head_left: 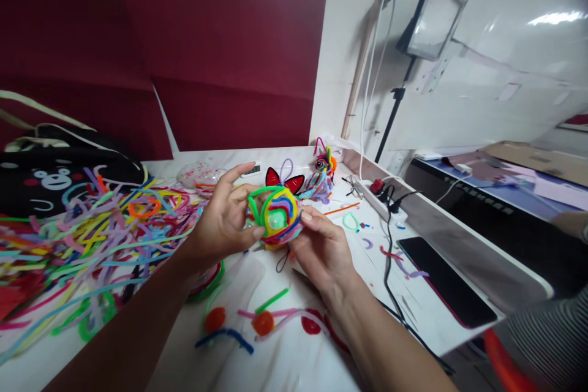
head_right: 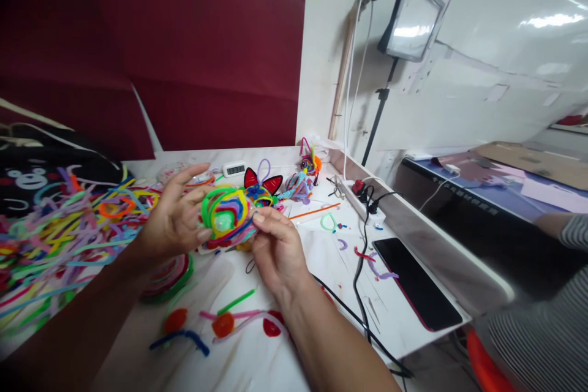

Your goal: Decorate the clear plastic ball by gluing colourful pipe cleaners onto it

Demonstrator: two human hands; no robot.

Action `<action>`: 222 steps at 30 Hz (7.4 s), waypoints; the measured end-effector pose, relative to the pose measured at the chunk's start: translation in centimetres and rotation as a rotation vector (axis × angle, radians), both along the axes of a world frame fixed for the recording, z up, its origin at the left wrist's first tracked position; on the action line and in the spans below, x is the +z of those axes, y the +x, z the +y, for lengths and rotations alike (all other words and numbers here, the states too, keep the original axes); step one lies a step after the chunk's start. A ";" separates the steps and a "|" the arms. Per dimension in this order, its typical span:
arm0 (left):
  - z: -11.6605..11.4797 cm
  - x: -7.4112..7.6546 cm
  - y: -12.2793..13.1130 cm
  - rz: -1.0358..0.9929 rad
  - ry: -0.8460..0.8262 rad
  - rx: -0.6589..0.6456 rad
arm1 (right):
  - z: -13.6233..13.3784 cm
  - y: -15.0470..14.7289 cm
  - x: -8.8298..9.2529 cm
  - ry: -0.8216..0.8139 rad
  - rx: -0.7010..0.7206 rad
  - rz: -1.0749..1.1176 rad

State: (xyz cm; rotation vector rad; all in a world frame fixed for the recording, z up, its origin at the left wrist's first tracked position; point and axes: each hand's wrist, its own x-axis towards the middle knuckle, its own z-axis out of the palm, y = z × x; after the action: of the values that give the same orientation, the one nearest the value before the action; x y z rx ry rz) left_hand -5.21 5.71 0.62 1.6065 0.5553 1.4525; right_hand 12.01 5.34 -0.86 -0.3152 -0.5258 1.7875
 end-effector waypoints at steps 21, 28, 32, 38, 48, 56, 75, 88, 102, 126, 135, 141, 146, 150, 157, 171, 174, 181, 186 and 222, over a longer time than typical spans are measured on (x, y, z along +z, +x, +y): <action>-0.1 -0.9 1.5 0.015 -0.198 0.096 | 0.4 0.2 -0.1 0.044 -0.024 0.044; -0.2 -1.7 2.4 -0.041 -0.248 0.092 | 0.6 0.1 -0.3 0.038 -0.051 0.066; -0.5 -1.6 2.9 -0.092 -0.260 0.142 | 0.6 0.0 -0.4 0.066 -0.040 0.059; -0.7 -1.3 3.0 -0.115 -0.256 0.108 | 0.3 0.0 -0.2 0.106 -0.015 0.050; -0.6 -1.4 2.8 -0.142 -0.228 0.113 | 0.4 -0.2 -0.3 0.089 -0.030 0.027; -0.7 -1.2 2.7 -0.155 -0.239 0.128 | 0.3 -0.3 -0.3 0.096 -0.017 0.032; -1.0 -0.5 2.4 -0.162 -0.265 0.136 | -0.4 -0.7 0.0 0.087 -0.025 0.040; -0.8 -0.5 2.4 -0.230 -0.348 0.156 | -0.6 -0.7 0.1 0.116 -0.035 0.008; -0.7 -0.2 2.5 -0.356 -0.407 0.003 | -0.6 -0.5 0.2 0.128 -0.050 0.007; -1.4 -0.8 3.5 -0.105 -0.277 0.334 | -0.6 -0.8 -0.7 0.375 -0.432 -0.551; -1.6 -0.7 3.3 -0.108 -0.246 0.259 | -0.4 -0.8 -1.0 0.376 -0.415 -0.539; -1.8 -0.7 3.1 -0.111 -0.241 0.242 | -0.4 -0.8 -1.1 0.382 -0.412 -0.529; -1.7 -1.0 3.0 -0.088 -0.214 0.227 | -0.3 -0.6 -1.3 0.402 -0.414 -0.546; -1.7 -1.1 3.0 -0.098 -0.224 0.199 | -0.4 -0.7 -1.4 0.422 -0.421 -0.563; -2.0 -1.2 3.0 -0.096 -0.270 0.172 | -0.6 -0.8 -1.1 0.456 -0.453 -0.593; -1.7 -1.4 3.3 -0.080 -0.229 0.177 | -0.3 -0.9 -1.2 0.416 -0.438 -0.559; -1.7 -1.3 3.3 -0.067 -0.231 0.199 | -0.3 -0.9 -1.2 0.425 -0.439 -0.549; -1.9 -0.7 3.5 -0.040 -0.231 0.250 | -0.4 -1.0 -1.2 0.441 -0.422 -0.533; -1.8 -0.7 3.4 -0.019 -0.171 0.284 | -0.5 -1.0 -1.1 0.447 -0.425 -0.546; -6.2 -5.0 0.5 0.283 0.074 0.517 | -0.2 0.1 -1.0 0.346 -0.119 -0.535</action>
State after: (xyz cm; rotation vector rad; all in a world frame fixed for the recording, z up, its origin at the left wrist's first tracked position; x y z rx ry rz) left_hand -4.69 -0.48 -4.36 1.8261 1.1582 1.6309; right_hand 12.11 5.13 -1.83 -0.5719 -1.1533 1.4553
